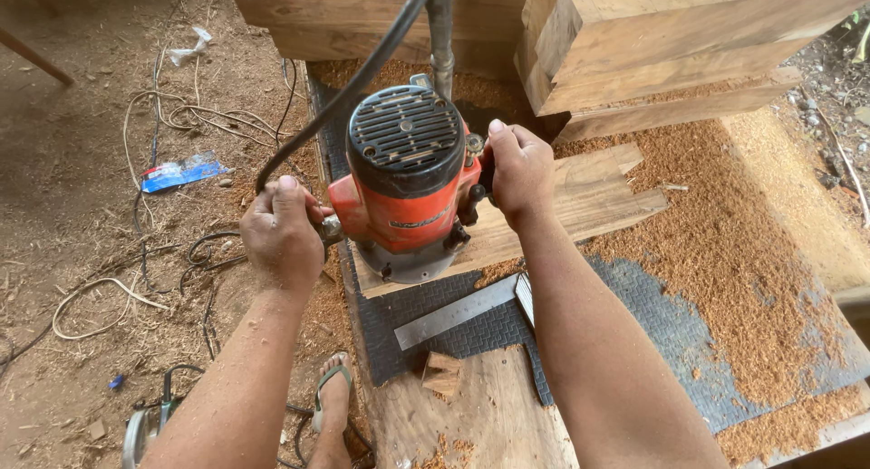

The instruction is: The person uses a handheld electric router to hollow out a rectangular recess in a wooden plank. They guide the tool along the marked area, removing wood and creating a cavity. After routing, they use a metal square to check the dimensions of the recess.

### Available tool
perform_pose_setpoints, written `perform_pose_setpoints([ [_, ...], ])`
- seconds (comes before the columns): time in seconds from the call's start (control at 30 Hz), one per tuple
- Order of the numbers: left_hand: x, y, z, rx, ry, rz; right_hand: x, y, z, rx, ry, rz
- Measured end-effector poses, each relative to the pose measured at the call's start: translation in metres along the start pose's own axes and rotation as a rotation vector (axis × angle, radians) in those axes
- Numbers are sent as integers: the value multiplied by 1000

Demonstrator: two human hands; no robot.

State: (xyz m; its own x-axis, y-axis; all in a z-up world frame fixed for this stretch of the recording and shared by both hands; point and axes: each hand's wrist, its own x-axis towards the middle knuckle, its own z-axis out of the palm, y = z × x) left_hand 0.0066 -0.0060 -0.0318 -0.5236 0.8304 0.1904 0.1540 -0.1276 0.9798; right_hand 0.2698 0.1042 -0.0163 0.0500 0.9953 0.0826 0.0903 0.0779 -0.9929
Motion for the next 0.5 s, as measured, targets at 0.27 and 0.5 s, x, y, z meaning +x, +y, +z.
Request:
perform_pose_setpoints([
  [0.27, -6, -29, -1, -63, -16, -32, -4, 38, 6, 42, 31, -33],
  [0.5, -5, -11, -1, -76, -23, -113, -6, 24, 1, 53, 5, -5],
])
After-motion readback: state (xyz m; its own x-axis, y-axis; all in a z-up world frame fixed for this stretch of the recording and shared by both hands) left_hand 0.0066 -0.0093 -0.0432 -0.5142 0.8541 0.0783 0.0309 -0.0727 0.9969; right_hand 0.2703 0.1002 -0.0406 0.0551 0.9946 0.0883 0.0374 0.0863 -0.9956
